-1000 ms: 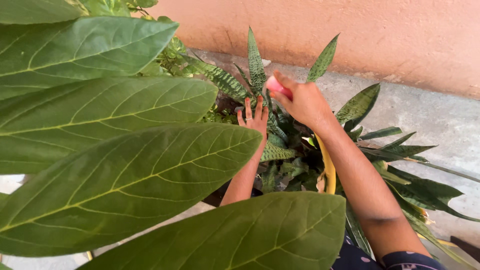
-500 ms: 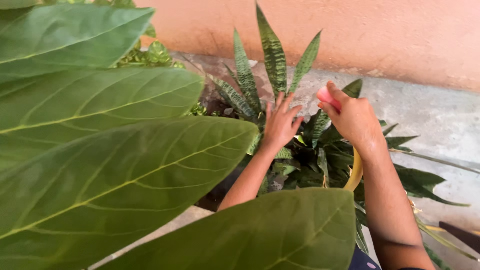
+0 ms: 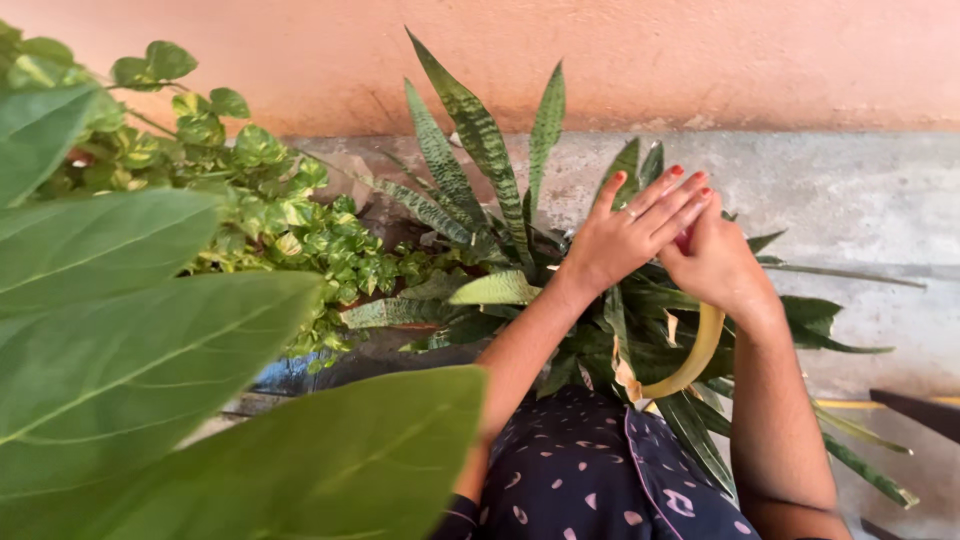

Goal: The person cleans the leaves of a snake plant by hand and holds a garden hose with a spray nozzle over the plant.

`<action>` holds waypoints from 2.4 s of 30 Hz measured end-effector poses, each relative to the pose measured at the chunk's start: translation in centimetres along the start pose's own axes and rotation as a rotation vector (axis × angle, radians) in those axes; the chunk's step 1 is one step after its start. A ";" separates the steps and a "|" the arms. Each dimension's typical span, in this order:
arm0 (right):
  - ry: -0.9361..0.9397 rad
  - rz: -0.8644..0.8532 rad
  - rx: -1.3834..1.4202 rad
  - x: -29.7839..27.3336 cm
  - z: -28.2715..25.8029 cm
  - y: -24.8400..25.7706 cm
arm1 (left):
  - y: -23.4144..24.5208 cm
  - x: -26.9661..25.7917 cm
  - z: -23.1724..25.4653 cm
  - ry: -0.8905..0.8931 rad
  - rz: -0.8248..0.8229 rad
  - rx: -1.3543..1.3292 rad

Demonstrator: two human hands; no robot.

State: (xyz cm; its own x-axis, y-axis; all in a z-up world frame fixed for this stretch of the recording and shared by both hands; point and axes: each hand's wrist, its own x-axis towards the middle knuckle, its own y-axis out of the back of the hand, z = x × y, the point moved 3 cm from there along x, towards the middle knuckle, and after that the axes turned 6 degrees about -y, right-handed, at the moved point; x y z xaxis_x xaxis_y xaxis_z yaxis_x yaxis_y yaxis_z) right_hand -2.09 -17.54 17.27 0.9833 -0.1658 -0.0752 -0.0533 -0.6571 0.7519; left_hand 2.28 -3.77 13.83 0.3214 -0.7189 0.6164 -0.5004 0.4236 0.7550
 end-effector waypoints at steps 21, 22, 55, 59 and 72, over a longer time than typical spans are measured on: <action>-0.214 0.346 0.381 -16.3 13.1 -2.3 | 1.2 2.8 3.3 0.048 -0.146 -0.454; -0.045 0.469 0.235 -17.1 11.5 -0.6 | 1.5 2.2 3.5 0.074 -0.204 -0.555; -0.265 0.346 0.042 -15.5 2.7 7.8 | -3.6 -0.8 0.7 0.411 -0.174 -0.825; -0.441 0.309 -0.065 -14.6 3.0 8.0 | -2.8 -0.3 0.1 0.511 -0.155 -0.805; -0.359 0.290 -0.022 -14.0 2.9 7.7 | -4.2 -0.1 -0.1 0.418 -0.109 -0.690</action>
State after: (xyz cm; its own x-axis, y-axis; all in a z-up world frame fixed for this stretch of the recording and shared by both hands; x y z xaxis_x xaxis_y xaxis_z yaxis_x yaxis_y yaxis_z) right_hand -16.79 -22.40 22.17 0.8058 -0.5870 -0.0786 -0.3098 -0.5310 0.7887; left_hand 4.38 -5.38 10.62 0.6817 -0.5683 0.4608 0.1152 0.7053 0.6995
